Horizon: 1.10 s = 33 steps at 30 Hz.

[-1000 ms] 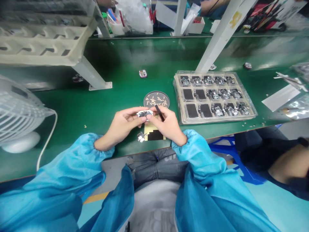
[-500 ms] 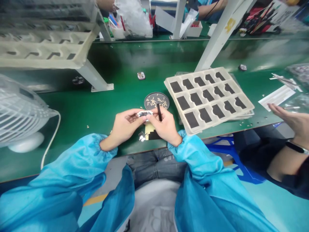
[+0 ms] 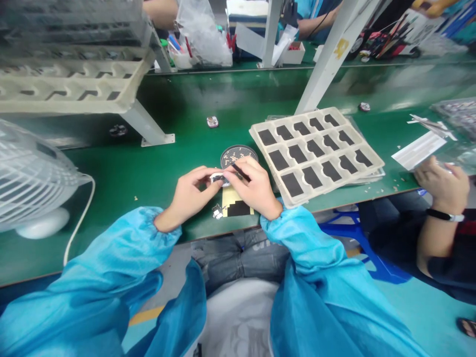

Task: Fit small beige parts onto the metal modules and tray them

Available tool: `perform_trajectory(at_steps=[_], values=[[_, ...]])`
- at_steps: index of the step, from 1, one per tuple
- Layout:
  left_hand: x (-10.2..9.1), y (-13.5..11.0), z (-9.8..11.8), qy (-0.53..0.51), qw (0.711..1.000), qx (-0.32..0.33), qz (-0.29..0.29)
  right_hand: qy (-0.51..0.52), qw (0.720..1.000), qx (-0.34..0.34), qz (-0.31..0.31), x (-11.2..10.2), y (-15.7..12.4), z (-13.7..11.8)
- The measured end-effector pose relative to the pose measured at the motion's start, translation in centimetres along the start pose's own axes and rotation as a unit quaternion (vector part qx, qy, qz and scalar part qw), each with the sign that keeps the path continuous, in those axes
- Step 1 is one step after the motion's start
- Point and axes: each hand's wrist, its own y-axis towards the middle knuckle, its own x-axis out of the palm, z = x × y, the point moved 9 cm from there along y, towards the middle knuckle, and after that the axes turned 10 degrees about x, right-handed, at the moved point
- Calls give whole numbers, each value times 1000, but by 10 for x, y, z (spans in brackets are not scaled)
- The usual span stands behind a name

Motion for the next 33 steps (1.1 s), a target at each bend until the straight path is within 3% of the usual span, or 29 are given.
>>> perform_trajectory(at_steps=[6,14,17,19,22,24,30,33], values=[[-1,0,2,58,997,39,-15,-58,995,-71,-36,6,0,-1],[1,-1,-1,91,992,74,-43,-105,989,-80,-64,15,2,5],[1,1,-4,79,994,52,-55,-99,988,-61,-104,20,5,8],[0,2,-13,34,998,-2,-50,-81,989,-47,-114,21,7,10],[2,0,-32,-89,991,-101,-28,-95,994,-16,-60,11,13,16],[4,-1,-38,-150,980,-133,-12,-145,989,8,-16,4,15,23],[1,1,-42,-179,975,-134,9,-212,977,21,-3,2,10,35],[-5,5,-39,-116,988,-96,12,-180,984,9,5,2,7,29]])
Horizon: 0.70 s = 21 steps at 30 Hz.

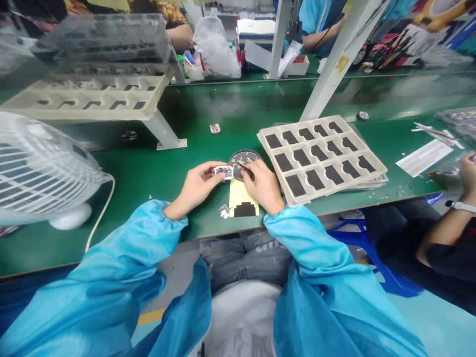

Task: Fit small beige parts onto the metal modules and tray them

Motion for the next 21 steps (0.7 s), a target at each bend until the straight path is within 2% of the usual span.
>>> perform_trajectory(at_steps=[3,6,10,13,17,19,21], values=[[-3,1,15,122,989,80,-3,70,997,-29,20,-5,-1,-11],[3,-1,28,181,974,134,-24,112,992,-63,15,-5,-2,-20],[6,-5,32,203,968,145,-28,125,989,-76,17,-5,-3,-22],[-7,4,18,208,971,117,-4,124,990,-60,35,-9,-3,-19],[-47,47,-5,265,959,92,38,131,990,-39,40,-11,-6,-18],[-65,80,-11,333,938,91,33,135,989,-53,34,-12,-11,-21],[-79,115,-21,429,902,49,9,127,989,-70,23,-13,-19,-24]])
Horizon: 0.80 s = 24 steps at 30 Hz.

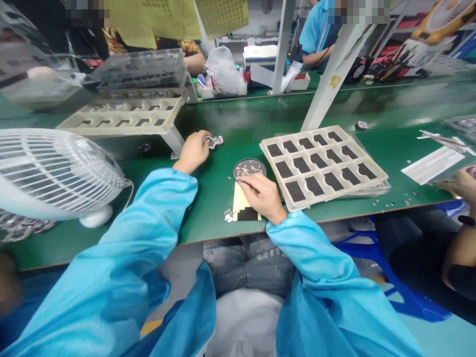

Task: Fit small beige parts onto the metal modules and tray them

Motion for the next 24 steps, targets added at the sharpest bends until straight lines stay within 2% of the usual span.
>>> perform_trajectory(at_steps=[2,5,7,10,11,13,15,17,18,20,22,24], values=[[7,26,-19,77,994,-47,-67,-13,1000,-9,-6,-2,-9,-2],[19,50,-31,102,987,-64,-109,-18,1000,-12,-7,-10,-21,-5],[30,55,-34,93,986,-43,-129,-12,1000,-19,-12,-15,-26,-8],[49,50,-40,72,984,-15,-161,2,999,-34,-21,-21,-33,-16],[50,47,-40,66,986,-7,-152,6,999,-36,-17,-23,-35,-18],[44,41,-33,45,995,5,-95,17,1000,-7,-9,-24,-36,-15],[32,28,-15,-9,1000,8,-21,54,995,84,-18,-20,-37,2],[21,6,9,-120,992,-11,36,119,972,197,-44,-10,-39,23],[19,-9,22,-201,978,-23,50,157,956,242,-60,-4,-40,31],[25,-44,49,-390,918,-66,28,217,927,294,-87,5,-41,41],[39,-81,75,-524,843,-111,-46,246,910,315,-105,10,-39,47],[46,-110,93,-585,791,-134,-116,245,909,320,-107,11,-36,51]])
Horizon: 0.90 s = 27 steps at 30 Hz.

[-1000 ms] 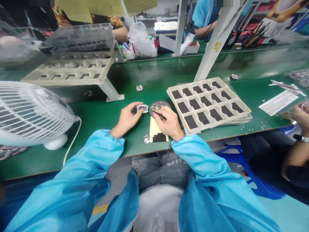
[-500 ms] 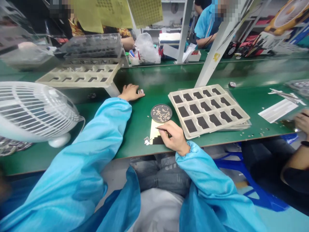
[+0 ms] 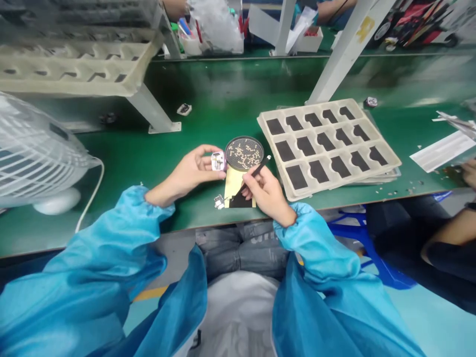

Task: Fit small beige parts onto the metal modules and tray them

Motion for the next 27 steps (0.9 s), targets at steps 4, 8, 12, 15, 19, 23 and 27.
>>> perform_trajectory(at_steps=[4,8,12,15,19,23,27], values=[[14,-21,-9,8,995,-44,-86,-41,999,-10,-1,-1,5,3],[14,-19,-10,65,994,-18,-85,-68,997,-28,-6,2,4,4],[16,-22,-10,141,987,12,-70,-63,998,-24,0,2,3,5],[19,-26,-15,169,981,-1,-92,-62,998,-20,-3,2,3,5],[17,-25,-15,179,979,-8,-94,-58,998,-25,-5,2,3,7],[15,-24,-16,199,976,-12,-86,-54,998,-22,-4,2,3,8],[14,-25,-16,213,974,-9,-72,-29,999,-31,-7,4,1,2]])
